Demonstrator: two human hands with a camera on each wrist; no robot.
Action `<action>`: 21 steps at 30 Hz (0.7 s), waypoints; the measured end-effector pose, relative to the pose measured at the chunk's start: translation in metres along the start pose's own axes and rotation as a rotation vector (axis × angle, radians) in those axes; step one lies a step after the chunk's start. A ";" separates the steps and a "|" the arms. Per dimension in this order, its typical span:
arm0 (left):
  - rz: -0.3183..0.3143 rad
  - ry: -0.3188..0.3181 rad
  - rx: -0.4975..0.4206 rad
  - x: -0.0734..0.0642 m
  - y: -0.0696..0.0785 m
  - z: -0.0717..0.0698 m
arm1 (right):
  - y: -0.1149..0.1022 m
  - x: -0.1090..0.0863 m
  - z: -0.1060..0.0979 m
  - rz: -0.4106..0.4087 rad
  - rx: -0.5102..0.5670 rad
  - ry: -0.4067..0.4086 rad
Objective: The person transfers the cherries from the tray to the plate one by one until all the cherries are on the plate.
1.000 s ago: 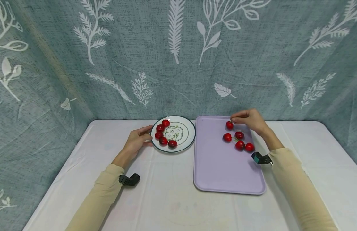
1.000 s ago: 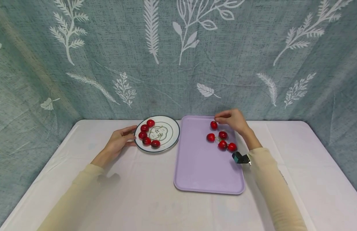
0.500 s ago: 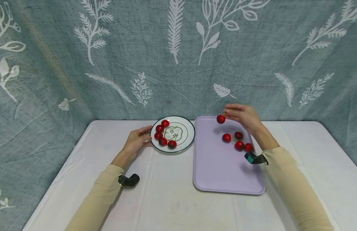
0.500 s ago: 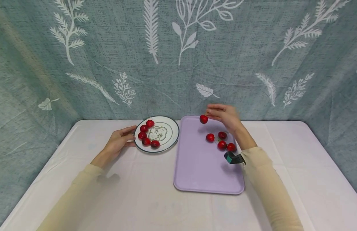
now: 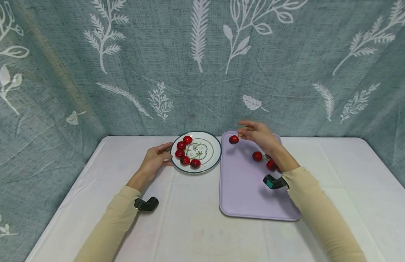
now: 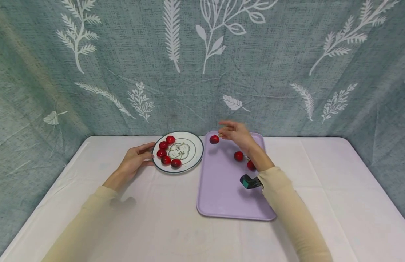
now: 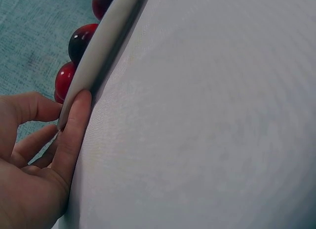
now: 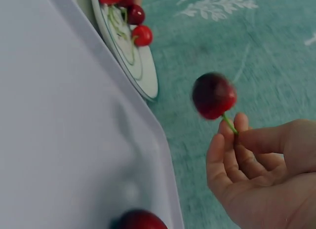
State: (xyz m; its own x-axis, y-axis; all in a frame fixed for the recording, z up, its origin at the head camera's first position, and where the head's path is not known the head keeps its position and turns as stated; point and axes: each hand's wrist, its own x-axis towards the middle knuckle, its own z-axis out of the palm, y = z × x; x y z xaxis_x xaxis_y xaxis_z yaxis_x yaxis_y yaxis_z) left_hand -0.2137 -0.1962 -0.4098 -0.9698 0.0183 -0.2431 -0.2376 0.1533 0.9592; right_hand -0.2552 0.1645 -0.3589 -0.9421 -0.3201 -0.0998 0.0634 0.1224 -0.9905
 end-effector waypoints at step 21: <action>-0.005 0.010 0.008 0.006 -0.003 0.000 | 0.012 0.022 0.071 -0.047 -0.097 -0.119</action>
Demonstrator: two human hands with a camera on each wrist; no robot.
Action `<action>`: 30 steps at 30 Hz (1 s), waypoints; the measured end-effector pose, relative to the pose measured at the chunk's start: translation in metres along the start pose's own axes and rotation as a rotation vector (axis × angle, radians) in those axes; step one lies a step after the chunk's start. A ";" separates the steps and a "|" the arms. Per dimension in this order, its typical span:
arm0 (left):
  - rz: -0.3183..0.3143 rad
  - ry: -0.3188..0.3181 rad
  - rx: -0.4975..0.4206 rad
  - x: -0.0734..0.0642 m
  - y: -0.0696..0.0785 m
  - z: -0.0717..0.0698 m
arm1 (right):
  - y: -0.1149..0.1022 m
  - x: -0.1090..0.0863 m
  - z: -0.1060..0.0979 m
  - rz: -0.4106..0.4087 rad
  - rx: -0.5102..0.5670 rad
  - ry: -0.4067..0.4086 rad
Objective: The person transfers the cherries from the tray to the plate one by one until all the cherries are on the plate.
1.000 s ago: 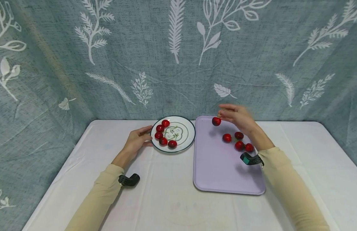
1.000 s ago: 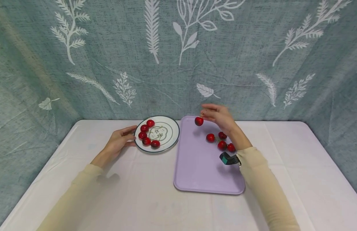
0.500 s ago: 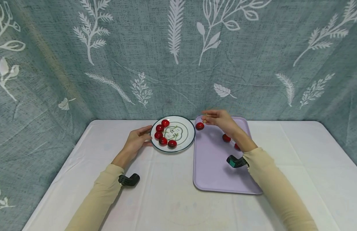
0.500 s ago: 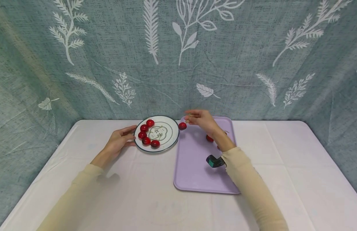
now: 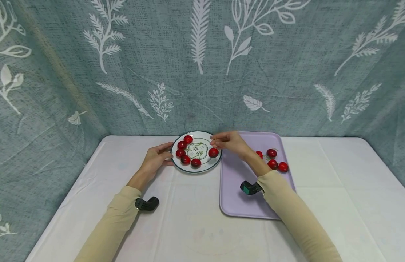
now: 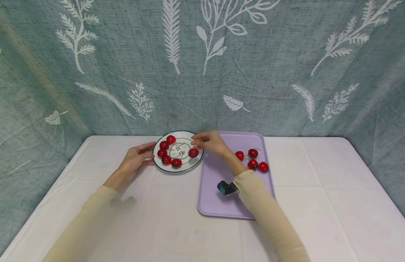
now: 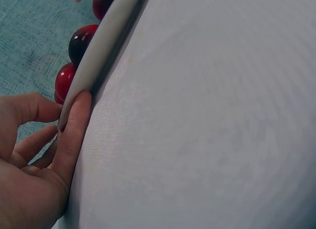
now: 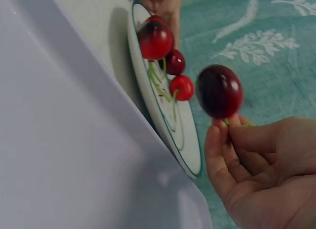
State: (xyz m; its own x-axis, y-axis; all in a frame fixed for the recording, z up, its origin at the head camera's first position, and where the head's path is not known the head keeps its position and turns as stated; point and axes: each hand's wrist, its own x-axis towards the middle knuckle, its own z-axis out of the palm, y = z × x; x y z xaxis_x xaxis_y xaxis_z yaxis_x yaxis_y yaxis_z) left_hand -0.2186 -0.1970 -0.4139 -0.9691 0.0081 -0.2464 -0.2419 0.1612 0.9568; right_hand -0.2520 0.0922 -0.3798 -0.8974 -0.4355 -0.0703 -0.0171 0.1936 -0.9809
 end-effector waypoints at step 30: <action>0.019 -0.003 0.005 -0.001 -0.001 0.000 | 0.008 0.009 0.036 -0.127 -0.350 0.011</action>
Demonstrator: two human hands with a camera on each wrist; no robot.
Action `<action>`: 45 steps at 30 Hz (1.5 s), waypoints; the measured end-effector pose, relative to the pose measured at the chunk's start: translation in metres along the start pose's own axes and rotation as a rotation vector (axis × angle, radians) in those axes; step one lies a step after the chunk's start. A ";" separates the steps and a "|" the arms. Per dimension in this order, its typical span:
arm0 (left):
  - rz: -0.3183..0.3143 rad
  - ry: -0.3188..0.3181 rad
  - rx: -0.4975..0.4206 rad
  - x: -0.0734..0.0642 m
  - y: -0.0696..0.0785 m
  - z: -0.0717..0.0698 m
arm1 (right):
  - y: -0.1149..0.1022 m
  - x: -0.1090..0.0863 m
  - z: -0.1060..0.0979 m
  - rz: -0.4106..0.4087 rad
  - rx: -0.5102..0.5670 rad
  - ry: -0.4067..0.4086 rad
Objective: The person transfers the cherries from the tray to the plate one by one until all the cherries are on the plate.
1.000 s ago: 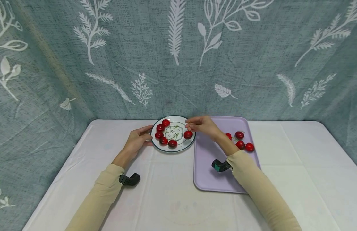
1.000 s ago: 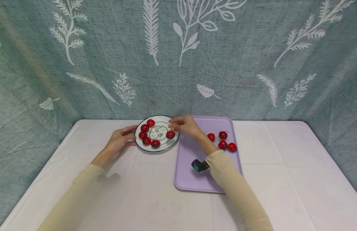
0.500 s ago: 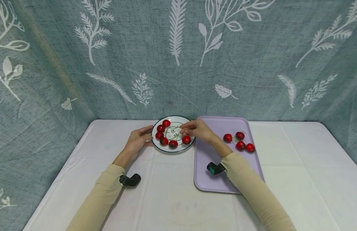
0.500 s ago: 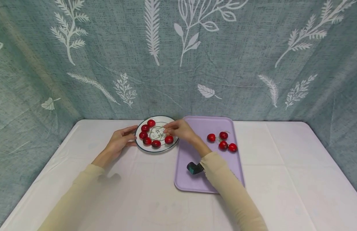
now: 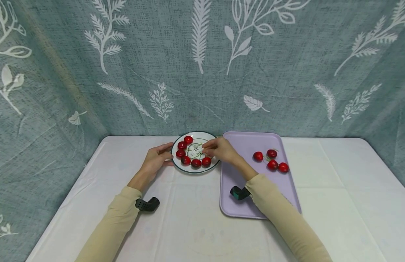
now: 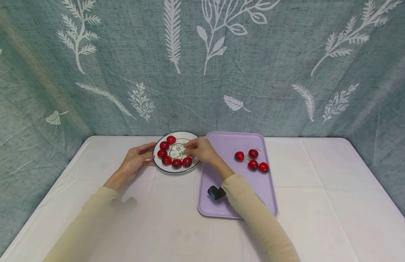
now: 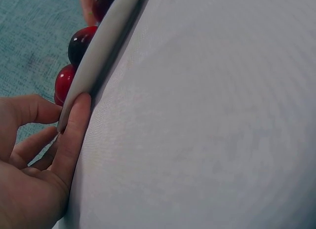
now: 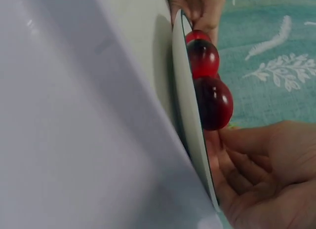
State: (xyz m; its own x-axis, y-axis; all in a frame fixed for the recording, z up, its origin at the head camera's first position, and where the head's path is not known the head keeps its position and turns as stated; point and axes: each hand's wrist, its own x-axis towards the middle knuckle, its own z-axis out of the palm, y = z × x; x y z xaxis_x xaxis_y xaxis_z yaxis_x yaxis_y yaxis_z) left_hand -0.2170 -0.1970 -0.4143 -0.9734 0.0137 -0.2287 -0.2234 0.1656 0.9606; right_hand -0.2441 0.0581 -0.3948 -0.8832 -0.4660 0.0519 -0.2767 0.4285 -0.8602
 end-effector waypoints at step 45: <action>0.011 0.001 0.013 -0.001 -0.001 0.001 | -0.016 -0.013 -0.061 0.224 0.200 0.081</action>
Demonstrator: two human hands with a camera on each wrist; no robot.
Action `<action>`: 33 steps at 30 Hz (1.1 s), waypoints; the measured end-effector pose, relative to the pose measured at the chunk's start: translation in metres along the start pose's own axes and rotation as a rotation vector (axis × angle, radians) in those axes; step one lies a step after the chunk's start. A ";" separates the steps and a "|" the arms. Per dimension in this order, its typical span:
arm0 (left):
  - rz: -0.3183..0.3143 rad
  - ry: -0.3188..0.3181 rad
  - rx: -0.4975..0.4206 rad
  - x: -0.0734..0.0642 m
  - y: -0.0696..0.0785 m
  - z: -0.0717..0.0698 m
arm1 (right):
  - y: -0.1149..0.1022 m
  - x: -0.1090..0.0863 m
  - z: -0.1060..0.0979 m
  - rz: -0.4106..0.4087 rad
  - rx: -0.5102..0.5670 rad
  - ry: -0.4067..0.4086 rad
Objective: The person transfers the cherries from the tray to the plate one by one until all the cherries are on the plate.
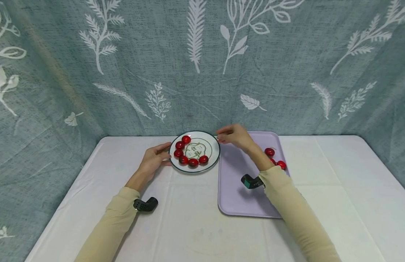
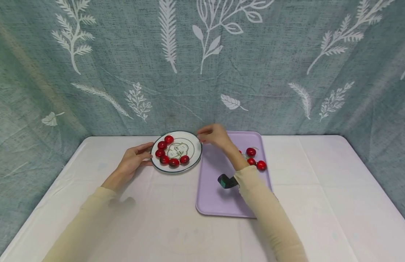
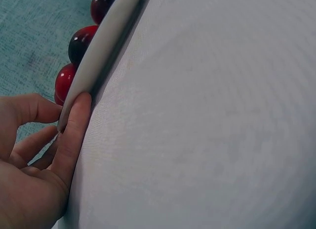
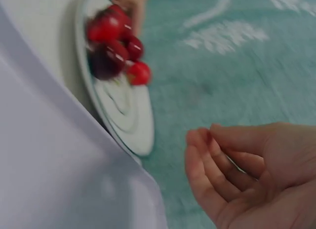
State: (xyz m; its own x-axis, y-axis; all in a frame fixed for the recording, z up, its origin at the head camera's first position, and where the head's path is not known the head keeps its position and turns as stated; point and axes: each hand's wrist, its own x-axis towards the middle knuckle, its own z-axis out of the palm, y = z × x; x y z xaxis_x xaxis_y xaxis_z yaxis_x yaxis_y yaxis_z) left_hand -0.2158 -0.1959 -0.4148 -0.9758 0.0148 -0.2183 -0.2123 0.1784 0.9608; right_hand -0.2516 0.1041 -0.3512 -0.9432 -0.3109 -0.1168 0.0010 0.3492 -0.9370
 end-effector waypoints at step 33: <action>-0.013 0.006 0.020 -0.002 0.003 0.001 | 0.070 -0.049 -0.128 0.079 -0.359 0.103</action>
State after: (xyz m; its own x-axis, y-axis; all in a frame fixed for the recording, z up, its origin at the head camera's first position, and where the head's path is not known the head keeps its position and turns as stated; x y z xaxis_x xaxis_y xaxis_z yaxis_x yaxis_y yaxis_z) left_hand -0.2146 -0.1941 -0.4122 -0.9733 0.0068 -0.2294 -0.2236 0.1983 0.9543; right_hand -0.2474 0.2570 -0.3689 -0.9733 -0.1866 -0.1337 -0.0239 0.6615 -0.7496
